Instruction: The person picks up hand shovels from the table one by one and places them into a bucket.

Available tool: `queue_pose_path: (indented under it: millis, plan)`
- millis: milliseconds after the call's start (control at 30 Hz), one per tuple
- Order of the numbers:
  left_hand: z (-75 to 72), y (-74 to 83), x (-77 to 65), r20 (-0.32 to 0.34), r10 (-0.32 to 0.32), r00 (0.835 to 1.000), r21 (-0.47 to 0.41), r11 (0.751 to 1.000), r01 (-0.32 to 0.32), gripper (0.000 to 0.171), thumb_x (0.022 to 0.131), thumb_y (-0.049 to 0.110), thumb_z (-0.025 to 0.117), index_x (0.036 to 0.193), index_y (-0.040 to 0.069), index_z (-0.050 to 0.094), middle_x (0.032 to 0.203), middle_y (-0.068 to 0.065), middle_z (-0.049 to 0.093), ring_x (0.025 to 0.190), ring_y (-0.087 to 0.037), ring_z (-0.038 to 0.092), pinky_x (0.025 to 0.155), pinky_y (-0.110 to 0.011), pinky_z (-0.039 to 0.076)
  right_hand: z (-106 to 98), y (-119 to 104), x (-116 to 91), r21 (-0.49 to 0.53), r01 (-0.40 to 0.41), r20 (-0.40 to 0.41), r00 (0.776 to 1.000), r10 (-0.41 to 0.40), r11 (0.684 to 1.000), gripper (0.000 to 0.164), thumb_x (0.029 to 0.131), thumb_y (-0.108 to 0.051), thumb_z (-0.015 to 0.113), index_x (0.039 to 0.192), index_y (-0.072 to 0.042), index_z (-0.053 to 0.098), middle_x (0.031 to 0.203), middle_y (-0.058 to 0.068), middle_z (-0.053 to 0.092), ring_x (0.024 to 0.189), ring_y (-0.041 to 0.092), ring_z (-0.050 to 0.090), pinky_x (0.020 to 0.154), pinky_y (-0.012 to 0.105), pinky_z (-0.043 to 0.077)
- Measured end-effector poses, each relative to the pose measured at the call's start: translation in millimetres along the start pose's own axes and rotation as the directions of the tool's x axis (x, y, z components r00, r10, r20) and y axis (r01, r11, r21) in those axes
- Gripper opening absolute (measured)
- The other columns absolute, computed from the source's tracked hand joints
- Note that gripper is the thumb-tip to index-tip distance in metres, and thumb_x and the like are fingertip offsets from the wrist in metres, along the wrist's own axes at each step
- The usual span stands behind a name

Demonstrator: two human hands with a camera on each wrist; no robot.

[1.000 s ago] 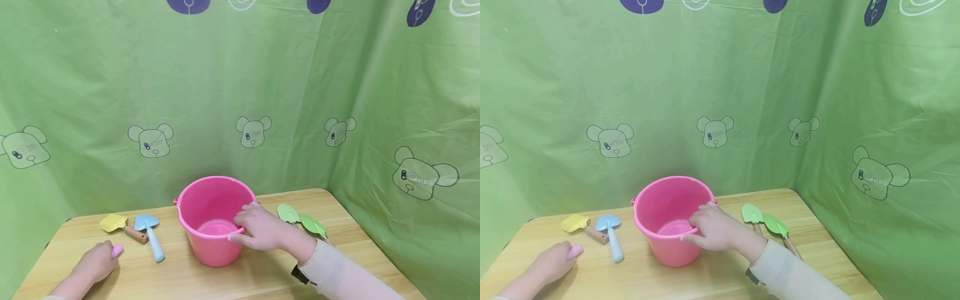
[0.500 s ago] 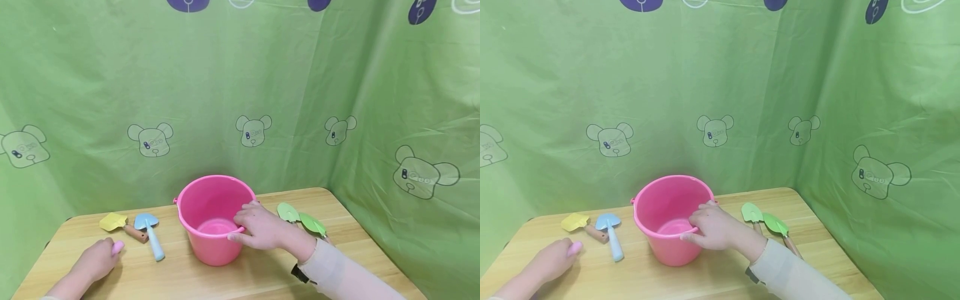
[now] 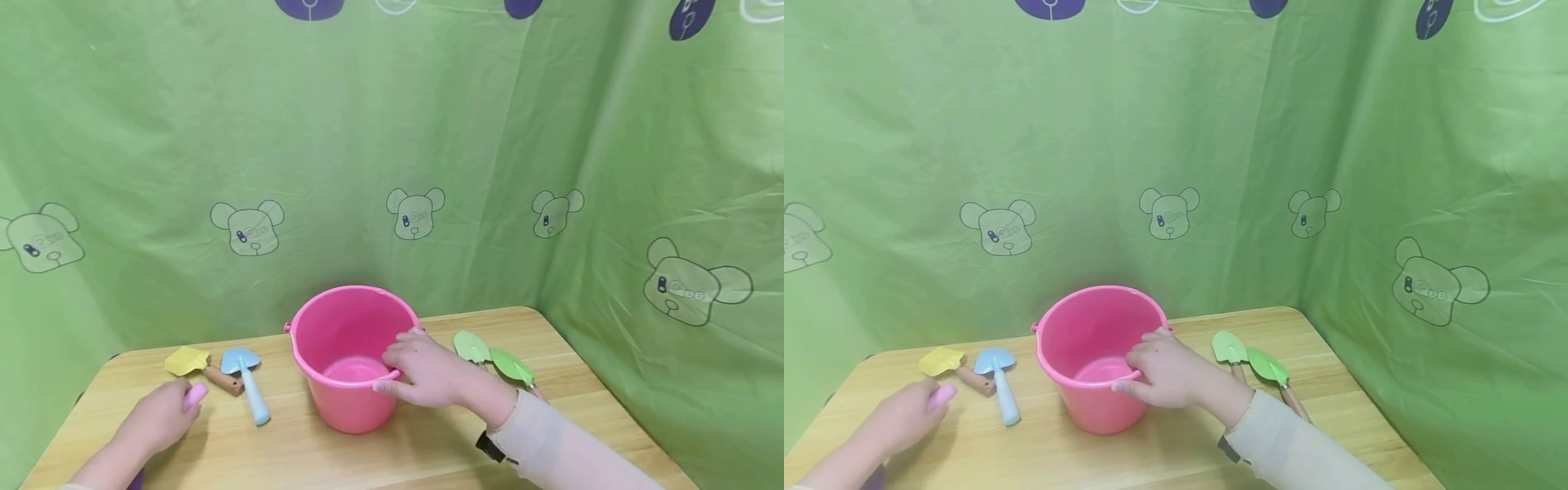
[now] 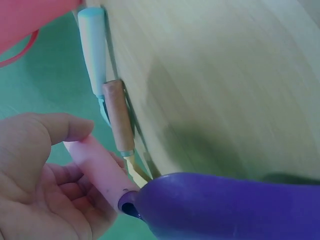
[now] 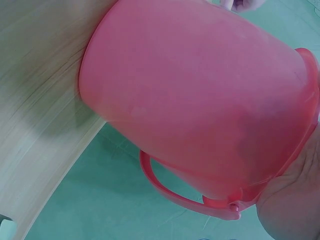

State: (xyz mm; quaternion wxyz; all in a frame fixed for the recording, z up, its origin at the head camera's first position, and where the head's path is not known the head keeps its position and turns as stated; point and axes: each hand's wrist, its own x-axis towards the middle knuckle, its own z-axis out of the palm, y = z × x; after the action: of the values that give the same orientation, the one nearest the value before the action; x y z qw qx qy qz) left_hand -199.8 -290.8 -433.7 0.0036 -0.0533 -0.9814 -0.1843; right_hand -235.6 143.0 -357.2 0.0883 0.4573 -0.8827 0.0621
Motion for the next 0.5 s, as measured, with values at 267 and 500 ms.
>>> queue_pose_path:
  millis: [267,500]
  plan:
    - [-5.4,7.3,-3.3,-0.042,0.014,0.999,-0.004,1.000,-0.014,0.046,0.083,0.018,0.059,0.117,-0.011,0.046,0.082,-0.010,0.057,0.063,-0.016,0.048,0.056,-0.035,0.044,-0.1,-0.1,0.4,0.001,0.003,0.003,1.000,-0.003,1.000,0.045,0.090,-0.066,0.031,0.069,-0.027,0.041,0.063,-0.013,0.038,0.072,0.009,0.035,0.078,0.030,0.029]
    - [-12.7,16.0,-3.4,-0.116,0.055,0.992,0.007,0.999,-0.054,0.046,0.082,0.021,0.062,0.114,-0.009,0.048,0.079,-0.008,0.057,0.062,-0.016,0.049,0.053,-0.033,0.042,0.1,0.3,0.8,0.005,-0.002,0.004,1.000,0.002,1.000,0.045,0.090,-0.066,0.031,0.069,-0.027,0.041,0.063,-0.013,0.038,0.072,0.009,0.035,0.077,0.029,0.029]
